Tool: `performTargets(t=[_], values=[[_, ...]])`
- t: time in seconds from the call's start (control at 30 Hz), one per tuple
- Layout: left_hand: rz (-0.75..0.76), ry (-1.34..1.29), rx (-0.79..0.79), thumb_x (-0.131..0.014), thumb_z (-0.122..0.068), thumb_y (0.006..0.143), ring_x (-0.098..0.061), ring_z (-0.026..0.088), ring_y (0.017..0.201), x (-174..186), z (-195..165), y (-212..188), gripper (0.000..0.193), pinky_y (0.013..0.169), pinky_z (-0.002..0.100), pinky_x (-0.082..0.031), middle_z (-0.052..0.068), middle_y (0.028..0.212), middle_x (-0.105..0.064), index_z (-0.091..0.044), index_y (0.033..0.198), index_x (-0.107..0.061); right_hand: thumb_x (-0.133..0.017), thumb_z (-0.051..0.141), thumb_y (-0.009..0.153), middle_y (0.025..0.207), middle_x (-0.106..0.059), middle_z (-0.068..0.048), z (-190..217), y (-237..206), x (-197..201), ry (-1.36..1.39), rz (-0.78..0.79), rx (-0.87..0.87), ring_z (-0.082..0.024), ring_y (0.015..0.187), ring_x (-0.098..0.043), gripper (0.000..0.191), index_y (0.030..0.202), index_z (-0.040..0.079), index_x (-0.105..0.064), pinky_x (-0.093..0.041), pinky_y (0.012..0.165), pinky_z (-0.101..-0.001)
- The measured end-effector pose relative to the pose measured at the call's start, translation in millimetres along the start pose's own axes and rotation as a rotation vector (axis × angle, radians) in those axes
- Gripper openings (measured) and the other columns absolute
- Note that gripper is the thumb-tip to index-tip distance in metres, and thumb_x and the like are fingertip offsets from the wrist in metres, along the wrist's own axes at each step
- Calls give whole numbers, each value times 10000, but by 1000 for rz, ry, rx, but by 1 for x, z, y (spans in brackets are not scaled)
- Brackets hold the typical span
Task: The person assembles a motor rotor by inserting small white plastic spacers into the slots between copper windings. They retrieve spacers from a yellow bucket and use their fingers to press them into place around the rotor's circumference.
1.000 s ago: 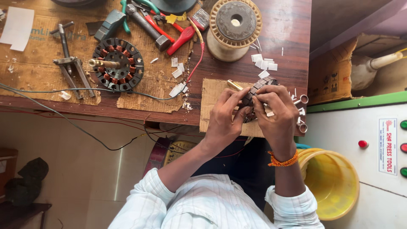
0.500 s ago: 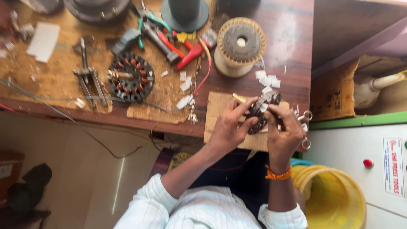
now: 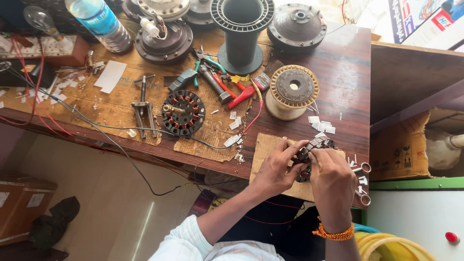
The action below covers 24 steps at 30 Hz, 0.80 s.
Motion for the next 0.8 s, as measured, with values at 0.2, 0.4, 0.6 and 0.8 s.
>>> performTargets(t=[0.2, 0.4, 0.6, 0.8], values=[[-179, -52, 0, -761, -160, 898, -710, 217, 850, 8, -7, 2, 377, 762, 352, -581, 90, 988, -642, -88, 1257, -673, -726, 151, 945, 997, -758, -108, -22, -5, 7, 172, 19, -39, -243, 789, -728, 148, 1053, 57, -764, -563, 724, -354], [-261, 102, 13, -752, -204, 932, -722, 212, 767, 2, -8, 13, 255, 685, 361, -590, 77, 981, -677, -49, 1120, -679, -752, 175, 931, 971, -756, -124, -93, -29, -8, 212, 84, -241, -208, 765, -722, 202, 1106, 77, -777, -559, 721, -331], [-269, 162, -22, -749, -232, 954, -727, 237, 811, 2, -18, 12, 305, 692, 354, -576, 82, 1028, -674, -59, 1196, -683, -757, 164, 999, 974, -761, -112, -128, -37, 4, 257, -6, -366, -183, 784, -706, 172, 1151, 88, -783, -539, 698, -322], [-118, -250, 154, -754, -206, 925, -672, 171, 962, -12, 19, -7, 460, 738, 318, -597, 79, 1100, -659, -64, 1344, -627, -739, 91, 1076, 954, -751, -120, -145, -29, 18, 277, -46, -288, -165, 824, -712, 82, 1108, 18, -762, -550, 773, -304]])
Point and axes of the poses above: each hand's wrist, its own y-axis towards the middle knuckle, its own x-axis out of the back of the hand, z = x × y, the point moved 9 cm from there along y, towards the middle knuckle
